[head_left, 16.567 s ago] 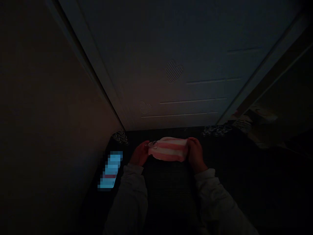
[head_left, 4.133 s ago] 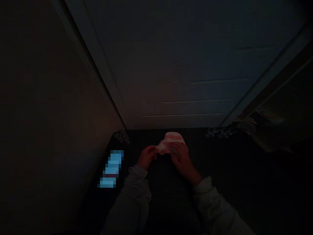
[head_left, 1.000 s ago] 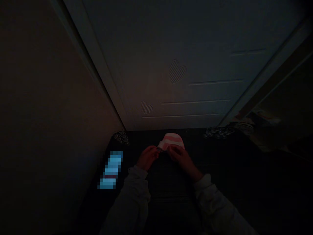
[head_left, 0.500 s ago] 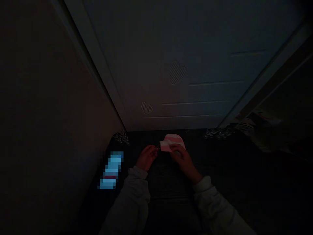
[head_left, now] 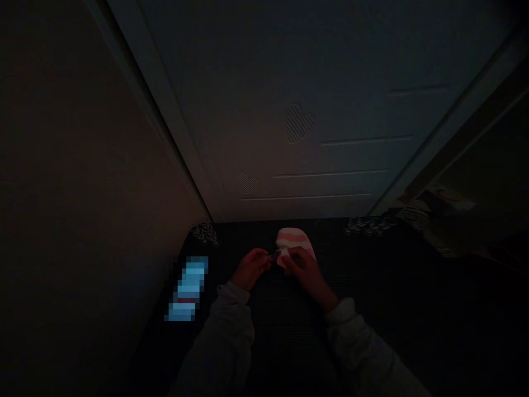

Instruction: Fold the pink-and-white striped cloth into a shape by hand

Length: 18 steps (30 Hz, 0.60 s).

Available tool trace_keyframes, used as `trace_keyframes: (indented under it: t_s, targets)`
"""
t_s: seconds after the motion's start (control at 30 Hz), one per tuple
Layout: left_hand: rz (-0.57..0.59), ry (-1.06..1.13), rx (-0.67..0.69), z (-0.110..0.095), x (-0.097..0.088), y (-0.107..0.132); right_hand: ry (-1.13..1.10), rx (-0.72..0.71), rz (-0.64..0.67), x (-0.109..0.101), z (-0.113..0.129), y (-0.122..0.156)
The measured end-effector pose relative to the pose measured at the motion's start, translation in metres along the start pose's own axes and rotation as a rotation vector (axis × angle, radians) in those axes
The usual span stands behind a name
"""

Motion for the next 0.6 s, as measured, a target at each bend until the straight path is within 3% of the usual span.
trace_keyframes:
  t_s: [0.33, 0.6]
  targets:
    - [0.028, -0.195, -0.029, 0.0006, 0.0052, 0.0009, 0.096, -0.011, 0.001, 0.0007, -0.0042, -0.0058]
    - [0.029, -0.243, -0.039, 0.0033, 0.0022, 0.0002, -0.06, 0.025, 0.071, 0.0007, -0.0082, -0.0068]
Point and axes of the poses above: each hand's wrist, its own y-axis away from the middle knuckle, its own x-axis out of the palm, z = x × y, the point moved 4 cm from there along -y, towards the middle knuckle, and after that the axes turned 5 degrees about z, right-handed, at the moved point
